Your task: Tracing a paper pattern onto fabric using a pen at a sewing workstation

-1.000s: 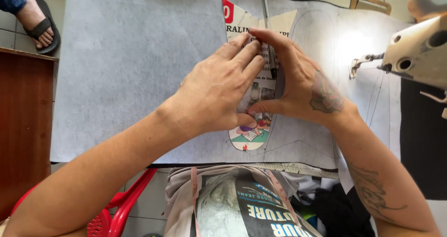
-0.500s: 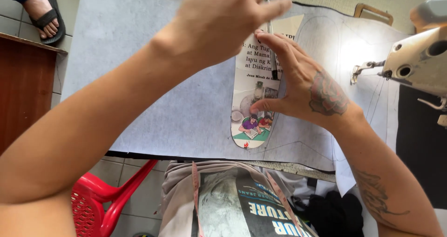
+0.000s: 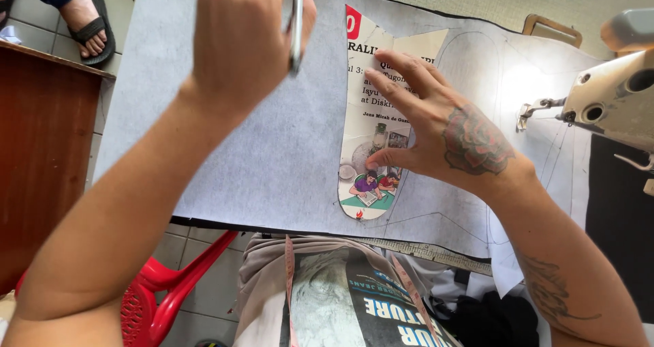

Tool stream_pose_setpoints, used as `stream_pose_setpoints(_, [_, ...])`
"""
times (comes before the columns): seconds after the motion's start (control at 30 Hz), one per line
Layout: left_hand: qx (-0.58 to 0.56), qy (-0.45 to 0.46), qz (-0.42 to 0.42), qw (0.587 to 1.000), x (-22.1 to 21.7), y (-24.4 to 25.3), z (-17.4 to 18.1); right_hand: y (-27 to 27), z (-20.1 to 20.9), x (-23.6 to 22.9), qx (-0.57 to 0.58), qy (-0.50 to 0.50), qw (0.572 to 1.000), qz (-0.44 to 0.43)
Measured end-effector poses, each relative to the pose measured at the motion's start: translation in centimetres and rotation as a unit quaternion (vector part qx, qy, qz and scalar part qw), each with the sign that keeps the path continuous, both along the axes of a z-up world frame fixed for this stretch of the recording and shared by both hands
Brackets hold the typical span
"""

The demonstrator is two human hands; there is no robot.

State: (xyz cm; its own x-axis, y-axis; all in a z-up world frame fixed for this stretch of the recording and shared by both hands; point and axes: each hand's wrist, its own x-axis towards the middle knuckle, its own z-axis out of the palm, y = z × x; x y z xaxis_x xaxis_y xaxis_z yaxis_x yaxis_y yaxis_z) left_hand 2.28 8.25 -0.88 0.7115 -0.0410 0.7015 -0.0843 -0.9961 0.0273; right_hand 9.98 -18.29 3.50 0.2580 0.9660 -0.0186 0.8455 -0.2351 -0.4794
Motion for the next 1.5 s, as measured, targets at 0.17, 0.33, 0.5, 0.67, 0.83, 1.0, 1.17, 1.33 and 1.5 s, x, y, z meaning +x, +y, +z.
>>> stream_pose_setpoints(0.17, [-0.146, 0.021, -0.088, 0.985, -1.6, -3.6, -0.1, 0.1, -0.3, 0.1, -0.012, -0.055, 0.998, 0.03])
stream_pose_setpoints(0.33, [-0.078, 0.012, -0.075, 0.994, -1.2, -4.9, -0.8, 0.3, -0.2, 0.2, -0.006, -0.058, 0.998, 0.037])
stream_pose_setpoints(0.5, [-0.078, 0.03, -0.074, 0.994, -0.7, -5.2, -2.0, 0.1, -0.7, 0.3, 0.009, -0.053, 0.998, 0.04])
stream_pose_setpoints(0.67, [-0.072, 0.027, -0.069, 0.995, -0.5, -5.3, -2.2, -0.1, -0.9, 0.4, 0.008, -0.055, 0.998, 0.037])
stream_pose_setpoints(0.83, [-0.072, 0.045, -0.073, 0.994, -0.3, -5.1, -2.3, 0.0, -0.7, 0.4, 0.012, -0.053, 0.998, 0.038])
stream_pose_setpoints(1.0, [-0.059, 0.038, -0.065, 0.995, 0.0, -5.1, -2.5, 0.0, -1.0, 0.4, 0.02, -0.053, 0.998, 0.037])
stream_pose_setpoints(1.17, [-0.081, 0.05, -0.069, 0.993, 0.1, -5.1, -2.3, 0.0, -0.9, 0.4, 0.01, -0.05, 0.998, 0.035])
stream_pose_setpoints(1.33, [-0.165, 0.124, -0.134, 0.969, -1.4, -5.3, -0.1, -0.1, -1.2, 0.5, 0.01, -0.065, 0.997, 0.036])
stream_pose_setpoints(1.5, [-0.195, 0.216, -0.173, 0.941, -6.1, -7.4, 2.7, -0.1, -1.4, 0.5, 0.002, -0.057, 0.998, 0.031])
